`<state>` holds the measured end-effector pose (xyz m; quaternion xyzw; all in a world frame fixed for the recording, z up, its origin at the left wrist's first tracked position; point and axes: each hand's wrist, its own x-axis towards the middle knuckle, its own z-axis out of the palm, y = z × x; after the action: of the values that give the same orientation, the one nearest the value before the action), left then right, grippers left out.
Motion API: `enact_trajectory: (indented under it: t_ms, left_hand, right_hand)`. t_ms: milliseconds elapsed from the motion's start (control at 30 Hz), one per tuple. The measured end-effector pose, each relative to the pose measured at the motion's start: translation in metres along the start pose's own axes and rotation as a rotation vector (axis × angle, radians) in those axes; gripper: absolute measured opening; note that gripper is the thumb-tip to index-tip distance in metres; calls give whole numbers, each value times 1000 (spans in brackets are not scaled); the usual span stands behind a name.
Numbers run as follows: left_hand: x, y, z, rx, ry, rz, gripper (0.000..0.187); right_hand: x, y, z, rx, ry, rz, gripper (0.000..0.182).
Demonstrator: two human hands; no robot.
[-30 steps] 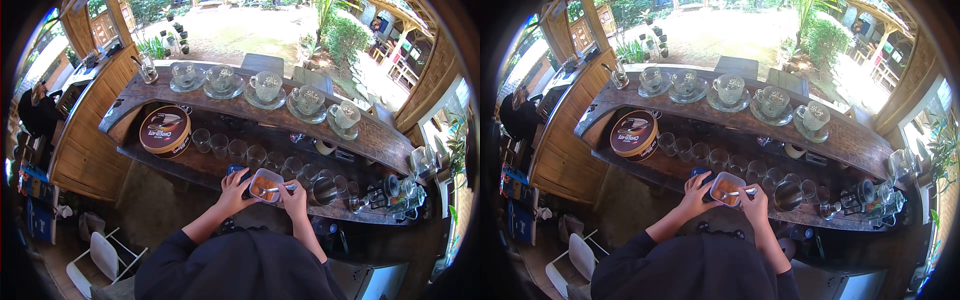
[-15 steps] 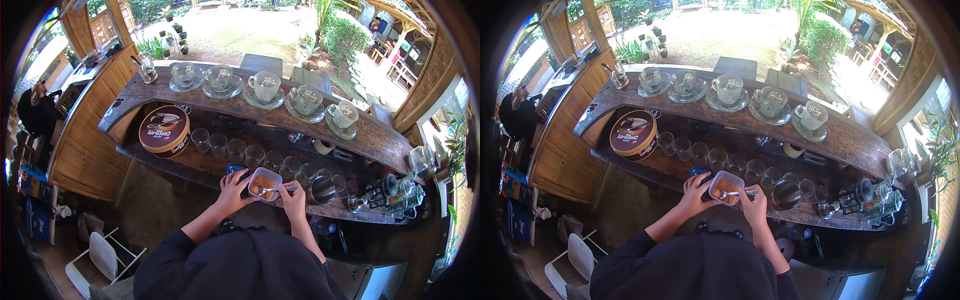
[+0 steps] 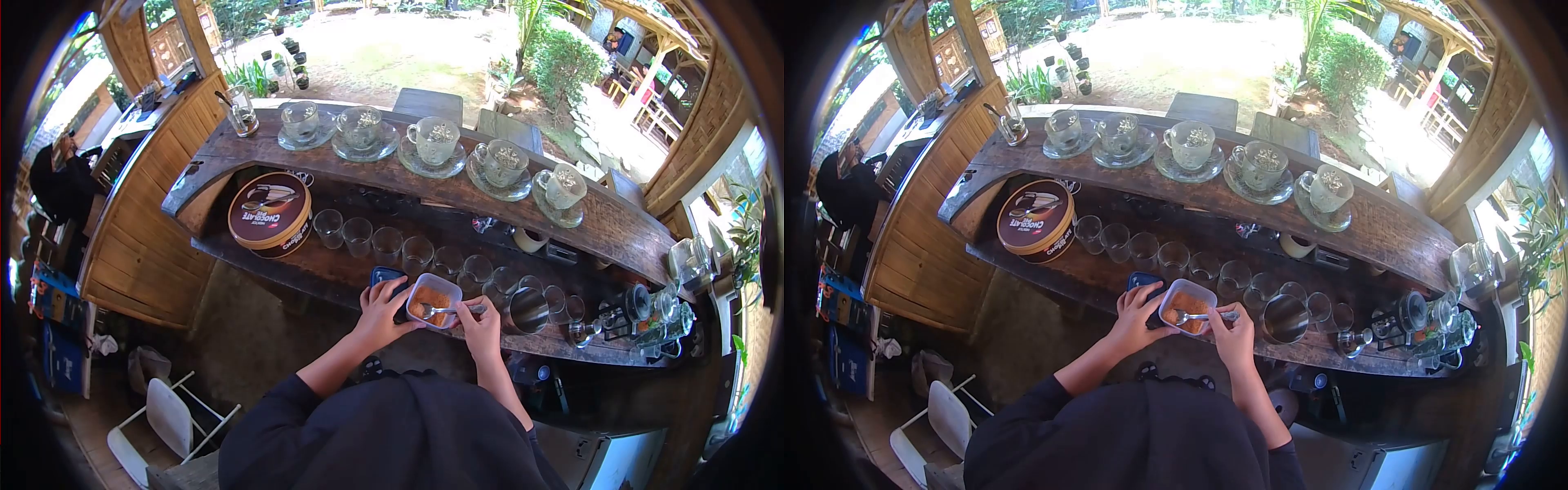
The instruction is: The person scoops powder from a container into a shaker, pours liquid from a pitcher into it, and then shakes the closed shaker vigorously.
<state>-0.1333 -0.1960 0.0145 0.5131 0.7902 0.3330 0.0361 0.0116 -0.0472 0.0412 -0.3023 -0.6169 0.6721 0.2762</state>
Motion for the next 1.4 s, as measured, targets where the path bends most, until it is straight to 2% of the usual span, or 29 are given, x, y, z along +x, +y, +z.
enact_trajectory:
  t_ms: [300,700,967,1200,1267,1400]
  left_hand:
    - [0,1,0,0,9,-4,67]
    - [-1,0,3,-10,13,-21,69]
    - [-2,-3,5,-29,-9,-27,72]
    - [-2,-3,6,-43,-5,-26,71]
    - [-3,-3,6,-49,-8,-25,71]
    - [-2,-2,4,-59,-7,-23,72]
  right_hand:
    - [-2,-5,1,1,37,15,11]
    - [-5,-6,4,31,50,6,12]
    - [-5,-3,3,63,45,76,11]
    - [-2,-9,5,48,57,35,12]
    - [1,-13,6,-181,45,-39,12]
    - [5,-19,11,-398,35,-35,15]
